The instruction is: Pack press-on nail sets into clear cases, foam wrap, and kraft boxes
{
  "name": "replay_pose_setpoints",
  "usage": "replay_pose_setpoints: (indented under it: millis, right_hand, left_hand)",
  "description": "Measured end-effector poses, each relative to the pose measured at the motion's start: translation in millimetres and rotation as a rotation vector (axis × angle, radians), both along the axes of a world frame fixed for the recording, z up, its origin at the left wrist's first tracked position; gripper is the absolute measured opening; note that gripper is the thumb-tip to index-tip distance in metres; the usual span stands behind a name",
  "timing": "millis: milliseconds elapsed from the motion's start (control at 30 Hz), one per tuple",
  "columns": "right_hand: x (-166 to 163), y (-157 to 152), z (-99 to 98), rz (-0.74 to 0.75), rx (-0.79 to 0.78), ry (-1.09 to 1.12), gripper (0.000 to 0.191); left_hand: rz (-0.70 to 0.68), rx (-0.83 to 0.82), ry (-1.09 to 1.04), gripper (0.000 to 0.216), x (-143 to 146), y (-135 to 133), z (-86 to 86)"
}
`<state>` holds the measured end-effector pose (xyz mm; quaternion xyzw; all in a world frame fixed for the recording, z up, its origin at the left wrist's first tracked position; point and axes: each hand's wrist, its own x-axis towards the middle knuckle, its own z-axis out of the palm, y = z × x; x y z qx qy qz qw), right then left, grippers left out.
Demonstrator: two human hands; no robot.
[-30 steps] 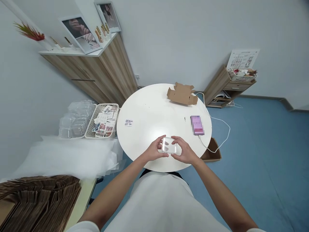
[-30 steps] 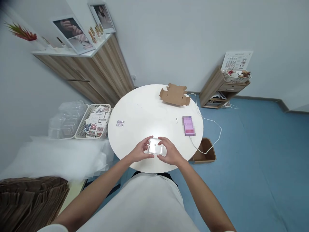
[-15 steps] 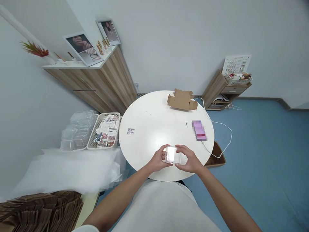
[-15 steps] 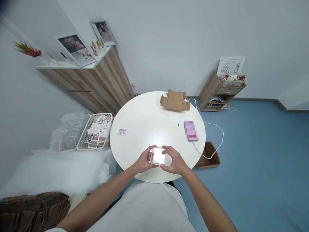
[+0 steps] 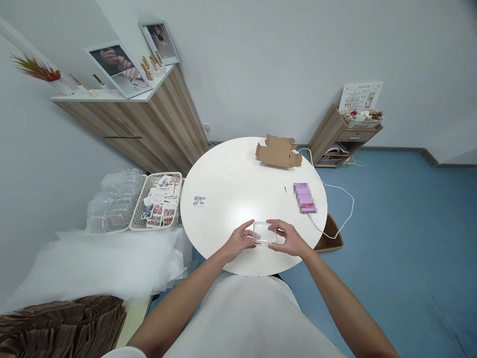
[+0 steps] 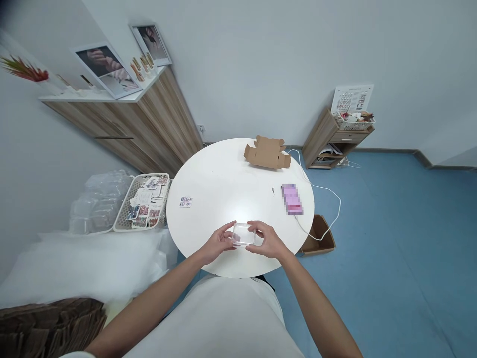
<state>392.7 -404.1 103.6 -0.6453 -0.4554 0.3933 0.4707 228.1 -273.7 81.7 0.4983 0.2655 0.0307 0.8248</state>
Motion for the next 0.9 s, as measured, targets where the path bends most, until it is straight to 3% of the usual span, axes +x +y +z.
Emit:
replay_pose_setpoints:
  millis: [133,233,333,467,633,767,900]
  right_hand:
    - [1,5,-0.4,-0.021,-0.016,0.066,0.038]
    - [2,13,-1.6,-0.136,-0.071,0.103,0.025]
    - [0,20,-6.0,-0.281,-0.105,0.138,0.026]
    - [-5,25,-17.7,-0.413,-0.116,0.404,0.038]
    - [-10,25,-34.4,-0.487,-0.156,0.623,0.036]
    - [-16,17,-41.2,-0.523,-0.154,0.592,0.040]
    - [-27,-3,-44.2,-0.521,-0.178,0.380,0.051]
  left_hand:
    - [0.045,0.058,0.071,0.049,-2,0,-6.6]
    - [0.063,0.144,0.114,0.047,-3,-2,-9.2]
    - [0.058,0.211,0.135,0.047,-6,-3,-10.7]
    - [0.069,0.251,0.142,0.046,-10,-5,-13.5]
    - [0.083,0.205,0.153,0.047,-10,-7,-16.3]
    - [0.107,0.167,0.175,0.050,-7,-8,-17.3]
    - [0.154,0.164,0.204,0.051,-4,-10,-19.3]
